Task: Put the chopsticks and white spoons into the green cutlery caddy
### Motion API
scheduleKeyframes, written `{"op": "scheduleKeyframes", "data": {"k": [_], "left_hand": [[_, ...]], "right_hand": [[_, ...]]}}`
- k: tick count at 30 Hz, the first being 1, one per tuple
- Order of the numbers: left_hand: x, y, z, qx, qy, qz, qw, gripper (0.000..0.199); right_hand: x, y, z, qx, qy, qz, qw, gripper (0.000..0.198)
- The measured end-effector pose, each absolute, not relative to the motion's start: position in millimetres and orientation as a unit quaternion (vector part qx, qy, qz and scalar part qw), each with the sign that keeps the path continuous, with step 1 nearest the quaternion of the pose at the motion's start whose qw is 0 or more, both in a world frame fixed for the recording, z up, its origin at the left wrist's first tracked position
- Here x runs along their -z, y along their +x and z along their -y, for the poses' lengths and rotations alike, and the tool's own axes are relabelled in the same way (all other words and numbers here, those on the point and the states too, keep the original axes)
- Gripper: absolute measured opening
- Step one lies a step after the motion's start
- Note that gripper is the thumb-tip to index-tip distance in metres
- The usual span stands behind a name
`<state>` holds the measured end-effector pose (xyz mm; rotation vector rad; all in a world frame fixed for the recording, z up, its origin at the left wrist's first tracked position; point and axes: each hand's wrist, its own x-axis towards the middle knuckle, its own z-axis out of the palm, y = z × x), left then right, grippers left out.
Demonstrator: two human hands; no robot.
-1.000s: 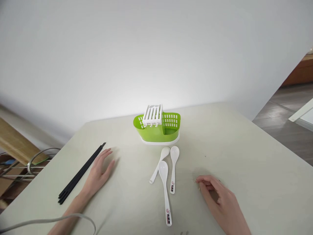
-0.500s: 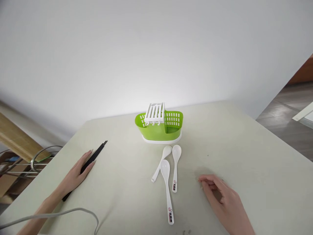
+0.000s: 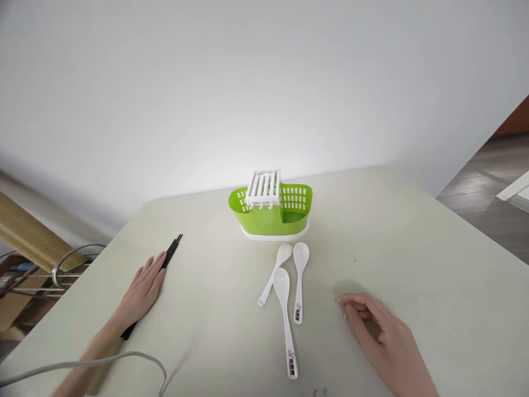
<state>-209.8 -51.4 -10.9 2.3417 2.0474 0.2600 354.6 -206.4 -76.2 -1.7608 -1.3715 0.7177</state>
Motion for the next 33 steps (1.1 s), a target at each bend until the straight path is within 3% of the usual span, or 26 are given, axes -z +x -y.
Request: {"op": "scheduleKeyframes", "data": {"k": [14, 24, 33], "left_hand": [[39.0, -101.3, 88.1, -0.123, 0.756, -0.642, -0.035, 0.060], [49.7, -12.0, 120.6, -0.151, 0.797, -0.579, -0.080, 0.068], [56.1, 28.2, 129.6, -0.199, 0.781, -0.592, 0.003, 0.060]], "right_hand": [[76.2, 349.2, 209.7, -0.284, -0.706, 0.516, 0.394, 0.036], [72.9, 349.0, 208.2, -0.278, -0.698, 0.525, 0.400, 0.034], [73.3, 350.1, 206.6, -0.278, -0.695, 0.534, 0.394, 0.033]]}}
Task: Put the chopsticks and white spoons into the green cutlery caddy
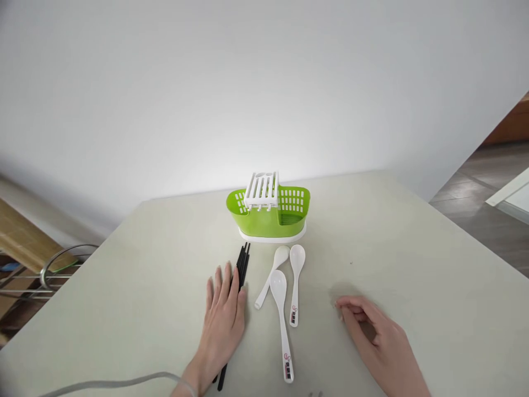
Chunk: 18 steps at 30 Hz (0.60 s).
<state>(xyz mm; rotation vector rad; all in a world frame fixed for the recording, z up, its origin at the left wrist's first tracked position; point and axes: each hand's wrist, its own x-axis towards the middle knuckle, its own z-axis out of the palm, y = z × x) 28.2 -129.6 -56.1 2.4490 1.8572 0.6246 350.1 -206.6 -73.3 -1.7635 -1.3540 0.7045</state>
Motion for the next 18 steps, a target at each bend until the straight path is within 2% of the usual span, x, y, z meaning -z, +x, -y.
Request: {"op": "scheduleKeyframes", "data": {"k": [6, 8, 12, 15, 18], "left_hand": [[27.0, 19.6, 123.6, -0.262, 0.701, -0.627, 0.218, 0.058], [14.9, 8.2, 111.6, -0.279, 0.671, -0.634, 0.263, 0.057], [5.8, -21.4, 67.4, -0.320, 0.669, -0.625, 0.245, 0.056], [6.4, -40.5, 28.5, -0.356, 0.677, -0.607, 0.215, 0.047], [2.8, -49.6, 1.4, -0.382, 0.656, -0.610, 0.228, 0.043]], "right_hand": [[72.3, 349.6, 206.9, -0.279, -0.693, 0.537, 0.392, 0.032], [71.5, 349.0, 206.8, -0.278, -0.693, 0.536, 0.395, 0.032], [70.3, 347.9, 206.8, -0.281, -0.693, 0.532, 0.396, 0.032], [68.7, 347.3, 206.7, -0.281, -0.696, 0.529, 0.396, 0.032], [66.5, 346.5, 206.4, -0.271, -0.694, 0.532, 0.403, 0.032]]}}
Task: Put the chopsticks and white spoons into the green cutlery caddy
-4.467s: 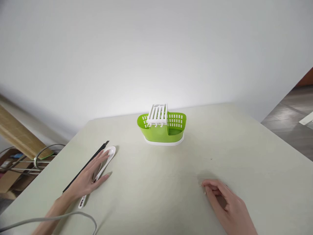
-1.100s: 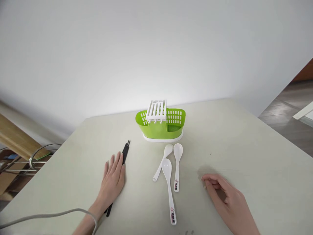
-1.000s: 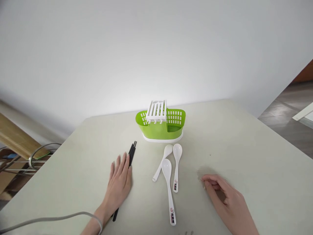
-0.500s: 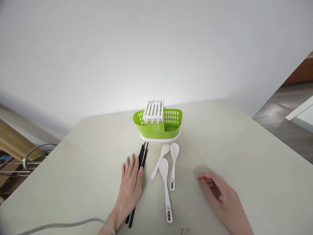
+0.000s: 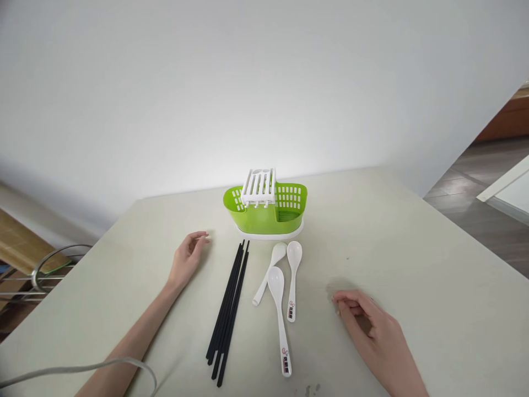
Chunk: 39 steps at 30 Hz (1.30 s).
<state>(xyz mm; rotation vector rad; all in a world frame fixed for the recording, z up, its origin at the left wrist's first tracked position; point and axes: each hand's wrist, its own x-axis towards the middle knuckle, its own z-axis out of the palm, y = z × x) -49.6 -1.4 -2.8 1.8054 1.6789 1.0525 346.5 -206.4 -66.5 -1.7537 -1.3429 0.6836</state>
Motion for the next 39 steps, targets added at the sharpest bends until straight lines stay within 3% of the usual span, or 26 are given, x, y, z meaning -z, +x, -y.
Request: {"op": "scheduleKeyframes", "data": {"k": [11, 21, 30, 39], "left_hand": [[-0.6, -49.0, 4.5, -0.363, 0.658, -0.589, 0.298, 0.035], [1.0, -43.4, 6.5, -0.314, 0.710, -0.581, 0.245, 0.034], [3.1, -35.9, 14.8, -0.233, 0.815, -0.514, 0.131, 0.029], [5.5, -35.5, 16.6, -0.210, 0.857, -0.455, 0.119, 0.025]], "right_hand": [[67.2, 346.1, 206.6, -0.267, -0.712, 0.513, 0.398, 0.035], [62.8, 344.6, 205.3, -0.259, -0.711, 0.513, 0.405, 0.035], [67.3, 345.5, 204.5, -0.268, -0.703, 0.514, 0.412, 0.035], [64.5, 345.2, 205.8, -0.270, -0.709, 0.511, 0.405, 0.035]]}}
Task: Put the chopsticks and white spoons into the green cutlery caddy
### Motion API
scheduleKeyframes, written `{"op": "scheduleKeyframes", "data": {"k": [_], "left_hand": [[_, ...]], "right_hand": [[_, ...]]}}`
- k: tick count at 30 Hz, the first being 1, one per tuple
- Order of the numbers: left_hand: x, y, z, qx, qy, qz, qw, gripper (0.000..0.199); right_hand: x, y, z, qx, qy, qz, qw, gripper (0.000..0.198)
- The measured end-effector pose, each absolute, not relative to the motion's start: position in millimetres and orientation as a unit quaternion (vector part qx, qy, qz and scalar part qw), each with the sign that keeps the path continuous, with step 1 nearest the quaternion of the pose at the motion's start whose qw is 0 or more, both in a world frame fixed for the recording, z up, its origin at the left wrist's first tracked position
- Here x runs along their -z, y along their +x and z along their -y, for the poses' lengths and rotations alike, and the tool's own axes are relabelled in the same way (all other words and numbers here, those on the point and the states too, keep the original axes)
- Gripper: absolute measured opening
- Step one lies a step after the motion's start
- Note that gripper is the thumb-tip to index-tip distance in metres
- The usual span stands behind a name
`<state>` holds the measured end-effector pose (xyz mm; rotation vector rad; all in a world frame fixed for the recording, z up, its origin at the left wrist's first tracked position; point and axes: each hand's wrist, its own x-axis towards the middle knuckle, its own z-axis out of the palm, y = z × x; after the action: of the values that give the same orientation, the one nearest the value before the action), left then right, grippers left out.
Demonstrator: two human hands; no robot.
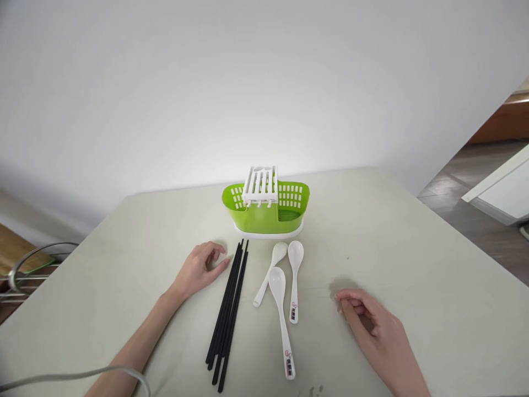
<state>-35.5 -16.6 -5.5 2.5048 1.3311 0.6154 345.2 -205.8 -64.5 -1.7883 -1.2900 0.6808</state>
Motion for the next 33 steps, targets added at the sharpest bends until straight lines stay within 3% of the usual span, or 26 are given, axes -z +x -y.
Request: {"op": "scheduleKeyframes", "data": {"k": [33], "left_hand": [[3.4, -29.1, 23.5, -0.214, 0.865, -0.438, 0.121, 0.024]], "right_hand": [[64.7, 344.5, 206.3, -0.276, -0.715, 0.497, 0.407, 0.036]]}}
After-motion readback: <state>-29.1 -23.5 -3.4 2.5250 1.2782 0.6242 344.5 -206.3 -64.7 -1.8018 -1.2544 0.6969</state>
